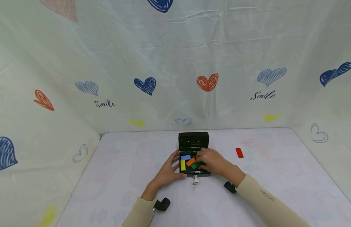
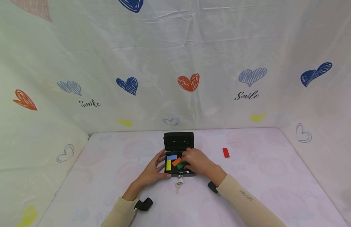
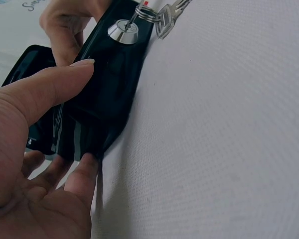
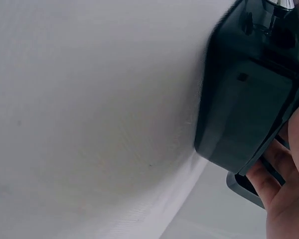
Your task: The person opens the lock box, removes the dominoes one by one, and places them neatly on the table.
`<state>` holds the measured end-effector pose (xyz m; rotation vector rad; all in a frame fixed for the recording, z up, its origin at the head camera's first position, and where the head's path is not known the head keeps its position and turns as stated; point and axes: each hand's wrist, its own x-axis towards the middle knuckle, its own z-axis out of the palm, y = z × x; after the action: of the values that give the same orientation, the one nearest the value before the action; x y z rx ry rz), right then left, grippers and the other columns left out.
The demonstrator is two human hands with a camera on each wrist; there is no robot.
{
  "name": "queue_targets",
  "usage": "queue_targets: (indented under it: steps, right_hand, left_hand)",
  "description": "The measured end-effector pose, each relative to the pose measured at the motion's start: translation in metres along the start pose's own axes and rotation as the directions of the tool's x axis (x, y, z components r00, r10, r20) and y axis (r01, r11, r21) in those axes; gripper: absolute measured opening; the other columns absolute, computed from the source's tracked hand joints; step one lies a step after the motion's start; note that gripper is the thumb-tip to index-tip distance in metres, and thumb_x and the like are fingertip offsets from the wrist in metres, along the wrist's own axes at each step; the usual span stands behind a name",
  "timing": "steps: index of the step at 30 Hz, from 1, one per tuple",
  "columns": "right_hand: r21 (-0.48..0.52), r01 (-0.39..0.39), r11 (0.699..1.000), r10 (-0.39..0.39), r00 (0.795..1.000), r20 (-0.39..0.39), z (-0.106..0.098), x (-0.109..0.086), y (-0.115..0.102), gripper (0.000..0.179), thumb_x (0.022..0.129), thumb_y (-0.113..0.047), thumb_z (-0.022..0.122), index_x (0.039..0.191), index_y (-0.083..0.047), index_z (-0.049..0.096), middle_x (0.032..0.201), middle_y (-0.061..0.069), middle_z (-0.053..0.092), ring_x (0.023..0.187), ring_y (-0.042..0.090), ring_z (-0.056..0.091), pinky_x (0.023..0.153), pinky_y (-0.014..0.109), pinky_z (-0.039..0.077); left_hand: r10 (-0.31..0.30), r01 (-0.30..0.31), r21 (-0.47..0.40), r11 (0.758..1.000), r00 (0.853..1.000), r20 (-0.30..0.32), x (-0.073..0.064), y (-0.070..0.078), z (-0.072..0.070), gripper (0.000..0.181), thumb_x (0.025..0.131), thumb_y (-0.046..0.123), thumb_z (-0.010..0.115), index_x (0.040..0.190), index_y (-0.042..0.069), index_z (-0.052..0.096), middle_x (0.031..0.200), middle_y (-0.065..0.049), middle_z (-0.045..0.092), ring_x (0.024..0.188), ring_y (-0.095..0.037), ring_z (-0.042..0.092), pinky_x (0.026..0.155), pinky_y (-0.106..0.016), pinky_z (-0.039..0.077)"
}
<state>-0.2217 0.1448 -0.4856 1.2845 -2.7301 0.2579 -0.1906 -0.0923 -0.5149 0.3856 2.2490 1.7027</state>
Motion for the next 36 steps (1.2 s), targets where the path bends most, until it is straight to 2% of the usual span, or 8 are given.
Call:
queue_targets:
  steps: [9, 15, 18, 23, 30, 36]
  right_hand:
    - [0.013, 0.010, 1.000, -0.010, 0.999, 0.053, -0.004, 0.002, -0.001, 0.022, 0.076, -0.023, 0.077, 0.097, -0.019, 0.073, 0.097, -0.006, 0.064, 0.089, 0.011, 0.052, 0.084, 0.026, 0.051]
    - [-0.010, 0.046, 0.999, -0.045, 0.998, 0.042, -0.004, 0.001, -0.002, 0.024, 0.074, -0.022, 0.078, 0.097, -0.019, 0.074, 0.097, -0.006, 0.066, 0.091, 0.011, 0.052, 0.084, 0.025, 0.051]
    - [-0.041, 0.069, 0.997, -0.068, 0.997, 0.022, -0.003, -0.001, -0.003, 0.024, 0.075, -0.021, 0.078, 0.098, -0.019, 0.074, 0.099, -0.006, 0.066, 0.093, 0.012, 0.052, 0.086, 0.026, 0.051]
    - [-0.088, 0.086, 0.992, -0.090, 0.995, -0.039, -0.004, -0.005, -0.003, 0.026, 0.075, -0.022, 0.078, 0.100, -0.020, 0.073, 0.098, -0.006, 0.065, 0.094, 0.012, 0.051, 0.087, 0.025, 0.050]
    - [-0.104, 0.072, 0.992, -0.085, 0.988, -0.127, -0.009, -0.013, -0.002, 0.028, 0.073, -0.021, 0.079, 0.100, -0.020, 0.073, 0.096, -0.008, 0.064, 0.096, 0.012, 0.052, 0.086, 0.026, 0.049]
    - [-0.102, 0.051, 0.993, -0.068, 0.983, -0.172, -0.014, -0.022, 0.001, 0.026, 0.073, -0.021, 0.079, 0.099, -0.021, 0.072, 0.095, -0.007, 0.062, 0.093, 0.012, 0.052, 0.083, 0.026, 0.049]
  left_hand:
    - [0.005, -0.005, 0.007, 1.000, 1.000, -0.002, 0.000, 0.000, -0.001, 0.106, 0.068, 0.011, 0.083, 0.148, 0.028, 0.016, 0.149, -0.001, 0.026, 0.131, -0.024, 0.036, 0.102, -0.033, 0.039]
    - [0.001, -0.001, 0.008, 1.000, 1.000, -0.004, 0.000, 0.000, 0.000, 0.106, 0.068, 0.011, 0.083, 0.148, 0.029, 0.015, 0.149, -0.002, 0.025, 0.131, -0.024, 0.036, 0.102, -0.033, 0.039]
    - [0.010, -0.010, 0.008, 1.000, 1.000, -0.003, 0.000, 0.000, 0.000, 0.105, 0.069, 0.011, 0.082, 0.148, 0.028, 0.015, 0.149, -0.005, 0.025, 0.131, -0.028, 0.035, 0.101, -0.035, 0.040]
    - [0.005, -0.005, 0.008, 1.000, 1.000, 0.002, -0.001, 0.000, 0.001, 0.105, 0.069, 0.011, 0.082, 0.148, 0.029, 0.016, 0.149, -0.004, 0.025, 0.131, -0.026, 0.035, 0.101, -0.035, 0.040]
    - [-0.010, 0.010, 0.009, 1.000, 1.000, -0.002, -0.001, 0.000, 0.001, 0.106, 0.068, 0.013, 0.083, 0.148, 0.030, 0.016, 0.149, -0.001, 0.025, 0.131, -0.025, 0.036, 0.101, -0.034, 0.040]
    - [-0.006, 0.006, 0.012, 1.000, 1.000, -0.009, 0.000, -0.001, 0.001, 0.106, 0.068, 0.011, 0.083, 0.148, 0.031, 0.017, 0.149, -0.001, 0.025, 0.131, -0.024, 0.035, 0.102, -0.034, 0.039]
